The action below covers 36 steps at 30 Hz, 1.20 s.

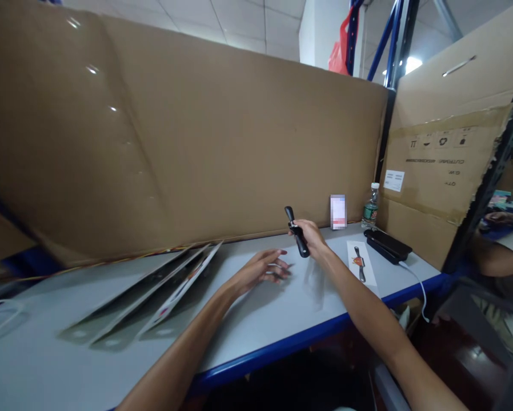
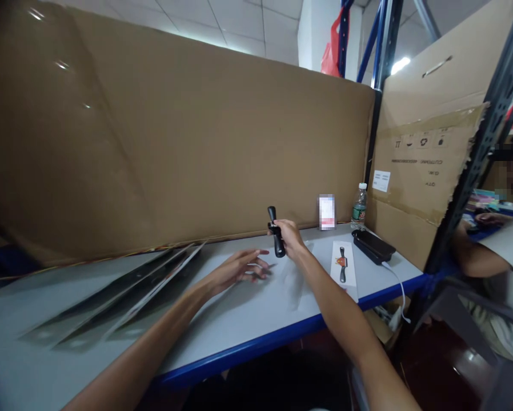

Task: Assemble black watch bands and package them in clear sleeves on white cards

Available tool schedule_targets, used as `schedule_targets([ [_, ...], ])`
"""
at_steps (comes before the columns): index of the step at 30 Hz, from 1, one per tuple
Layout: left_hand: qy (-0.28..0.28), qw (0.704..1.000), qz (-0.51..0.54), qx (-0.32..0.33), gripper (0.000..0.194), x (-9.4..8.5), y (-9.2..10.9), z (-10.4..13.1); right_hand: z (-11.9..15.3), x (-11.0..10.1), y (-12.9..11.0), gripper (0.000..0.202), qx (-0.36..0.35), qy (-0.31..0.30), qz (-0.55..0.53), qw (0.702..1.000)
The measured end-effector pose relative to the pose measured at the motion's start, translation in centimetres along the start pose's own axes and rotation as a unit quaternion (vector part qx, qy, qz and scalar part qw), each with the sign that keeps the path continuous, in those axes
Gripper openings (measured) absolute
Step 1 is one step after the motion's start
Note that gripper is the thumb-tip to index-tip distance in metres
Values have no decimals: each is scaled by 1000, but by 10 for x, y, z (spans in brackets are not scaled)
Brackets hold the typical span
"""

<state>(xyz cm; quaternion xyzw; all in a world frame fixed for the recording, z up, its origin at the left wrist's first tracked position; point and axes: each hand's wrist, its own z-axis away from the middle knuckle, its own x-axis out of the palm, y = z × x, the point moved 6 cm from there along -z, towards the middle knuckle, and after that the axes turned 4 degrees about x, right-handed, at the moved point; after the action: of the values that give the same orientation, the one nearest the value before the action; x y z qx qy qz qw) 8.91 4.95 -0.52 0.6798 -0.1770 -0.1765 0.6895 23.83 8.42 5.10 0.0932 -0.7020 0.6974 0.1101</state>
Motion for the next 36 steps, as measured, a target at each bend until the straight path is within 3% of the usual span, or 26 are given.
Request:
schedule_targets([
  [4, -63, 997, -33, -23, 64, 29, 9, 12, -1, 1, -4, 13, 6, -28, -30, 999],
  [8, -134, 982, -108, -78, 76, 58, 2, 16, -2, -12, -20, 13, -21, -30, -58, 998],
  [13, -67, 985, -145, -58, 68, 65, -11, -13, -2, -24, -29, 15, -13, -41, -70, 997],
  [18, -43, 992, -114, -22, 50, 82, -10, -44, -1, -19, -26, 14, -16, -54, -51, 997],
  [20, 4, 994, -105, -3, 32, 76, -7, -51, 0, -14, -21, 12, -17, -51, -43, 998],
  [22, 69, 995, -75, 20, 19, 59, -4, -50, 1, -8, -11, 11, -14, -45, -36, 998],
  [26, 136, 990, 14, 26, 28, 11, -5, -30, -2, 6, 17, 16, 13, -39, -4, 999],
  [28, 119, 992, 43, 6, 41, -4, -8, -17, -6, 10, 32, 15, 21, -21, 7, 1000],
  [31, 69, 995, 71, -24, 60, -7, -13, -6, -12, 13, 51, 8, 24, 10, 11, 1000],
  [36, 34, 996, 85, -1, 53, 7, -18, -12, -19, 18, 70, 16, 12, 15, 29, 999],
])
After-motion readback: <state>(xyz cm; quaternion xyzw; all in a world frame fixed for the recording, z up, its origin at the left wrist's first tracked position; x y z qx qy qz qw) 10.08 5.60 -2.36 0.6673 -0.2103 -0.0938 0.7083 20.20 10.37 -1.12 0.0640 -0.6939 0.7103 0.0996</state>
